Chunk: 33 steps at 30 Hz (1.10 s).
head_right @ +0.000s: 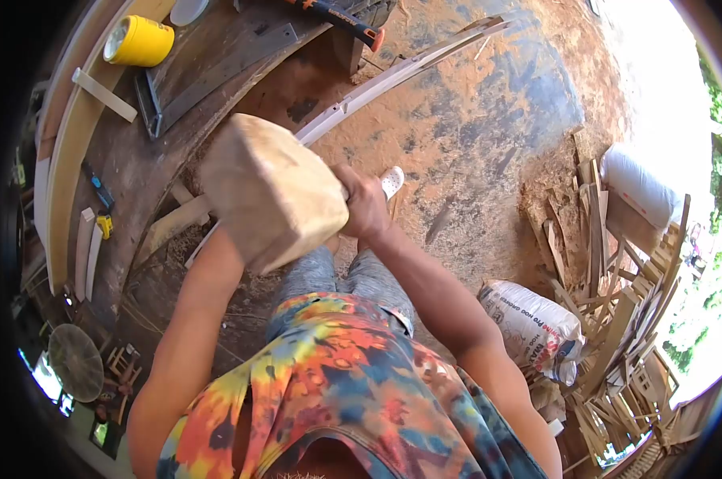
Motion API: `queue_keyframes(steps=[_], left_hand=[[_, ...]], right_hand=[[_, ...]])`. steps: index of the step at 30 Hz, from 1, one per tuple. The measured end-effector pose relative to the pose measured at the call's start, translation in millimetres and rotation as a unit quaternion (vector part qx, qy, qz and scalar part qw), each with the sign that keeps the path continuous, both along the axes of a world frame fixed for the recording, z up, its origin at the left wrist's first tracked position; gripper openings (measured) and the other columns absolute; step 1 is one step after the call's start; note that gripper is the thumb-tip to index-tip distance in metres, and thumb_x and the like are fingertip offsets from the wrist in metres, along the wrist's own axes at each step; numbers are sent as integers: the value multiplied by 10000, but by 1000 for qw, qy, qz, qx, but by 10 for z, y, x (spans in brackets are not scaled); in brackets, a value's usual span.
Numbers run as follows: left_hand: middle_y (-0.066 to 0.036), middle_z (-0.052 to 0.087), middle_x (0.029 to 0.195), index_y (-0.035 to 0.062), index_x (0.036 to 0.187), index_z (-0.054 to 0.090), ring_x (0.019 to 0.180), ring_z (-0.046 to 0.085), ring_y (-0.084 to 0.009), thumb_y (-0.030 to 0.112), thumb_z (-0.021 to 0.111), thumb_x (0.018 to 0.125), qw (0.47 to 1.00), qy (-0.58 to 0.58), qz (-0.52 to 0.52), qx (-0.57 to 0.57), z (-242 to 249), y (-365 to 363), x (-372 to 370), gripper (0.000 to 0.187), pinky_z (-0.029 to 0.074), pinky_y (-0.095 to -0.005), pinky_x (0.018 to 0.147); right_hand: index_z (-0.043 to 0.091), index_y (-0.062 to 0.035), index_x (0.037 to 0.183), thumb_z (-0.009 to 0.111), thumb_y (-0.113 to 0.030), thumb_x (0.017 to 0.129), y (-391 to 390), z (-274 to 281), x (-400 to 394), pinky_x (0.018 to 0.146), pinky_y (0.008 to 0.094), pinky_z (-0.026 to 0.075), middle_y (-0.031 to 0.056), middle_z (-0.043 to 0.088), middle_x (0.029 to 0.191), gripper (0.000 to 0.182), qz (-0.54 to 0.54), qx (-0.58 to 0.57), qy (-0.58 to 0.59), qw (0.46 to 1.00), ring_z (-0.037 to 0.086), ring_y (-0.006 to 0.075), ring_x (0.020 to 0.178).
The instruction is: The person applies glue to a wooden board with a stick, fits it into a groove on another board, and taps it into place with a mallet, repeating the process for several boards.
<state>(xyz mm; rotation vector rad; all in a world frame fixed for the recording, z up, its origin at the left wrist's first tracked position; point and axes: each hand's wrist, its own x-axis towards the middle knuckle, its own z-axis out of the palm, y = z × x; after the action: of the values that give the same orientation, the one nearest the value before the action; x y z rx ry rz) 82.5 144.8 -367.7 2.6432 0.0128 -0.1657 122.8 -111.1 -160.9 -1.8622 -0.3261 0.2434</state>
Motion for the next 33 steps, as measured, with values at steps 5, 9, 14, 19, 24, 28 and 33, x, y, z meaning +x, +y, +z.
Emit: queue_keyframes(steps=[5,9,14,19,24,28,33], left_hand=[[-231,696,1033,27,1064,552,974,675,-409,207,598,925,978,178,47,101,555,-228,411,232,544,-504,844],[-245,692,997,28,1062,558,950,675,-417,183,580,925,996,73,26,43,-16,-87,134,209,543,-518,829],[-244,695,1007,25,1055,563,943,676,-418,208,591,895,979,173,55,90,361,-193,326,244,546,-516,824],[-236,695,1001,25,1062,566,968,673,-412,221,579,911,991,61,-60,106,234,-112,376,248,536,-512,849],[-246,690,1039,27,1126,565,982,664,-426,288,599,905,981,165,16,102,447,-233,365,344,530,-520,854],[-248,694,1026,37,1184,568,965,669,-427,289,583,924,975,214,9,58,224,-102,340,362,530,-518,839],[-251,686,1065,77,1270,583,1017,658,-422,375,613,916,977,182,-17,-109,497,-203,636,464,524,-485,881]], right_hand=[[687,24,895,694,-146,666,-222,-764,187,691,428,553,246,686,760,285,-9,-334,219,917,705,383,724],[689,18,902,694,-152,665,-207,-304,127,694,422,552,239,687,756,292,-17,-270,168,948,706,378,721],[707,-24,897,688,-168,672,-252,-851,84,729,437,561,234,689,765,268,-7,-333,181,925,699,387,739],[729,-15,887,668,-181,687,-139,-448,-63,785,457,566,256,698,802,268,0,-292,139,946,705,408,784],[716,38,863,693,-176,683,-149,-548,18,761,437,573,285,687,783,280,-58,-329,254,908,712,395,771],[706,10,949,738,-195,666,-208,-171,-263,779,432,564,255,702,803,351,-48,-270,251,928,714,361,789],[634,47,1006,764,-194,629,-507,-737,-891,817,437,540,265,693,918,466,57,-154,367,916,696,345,875]])
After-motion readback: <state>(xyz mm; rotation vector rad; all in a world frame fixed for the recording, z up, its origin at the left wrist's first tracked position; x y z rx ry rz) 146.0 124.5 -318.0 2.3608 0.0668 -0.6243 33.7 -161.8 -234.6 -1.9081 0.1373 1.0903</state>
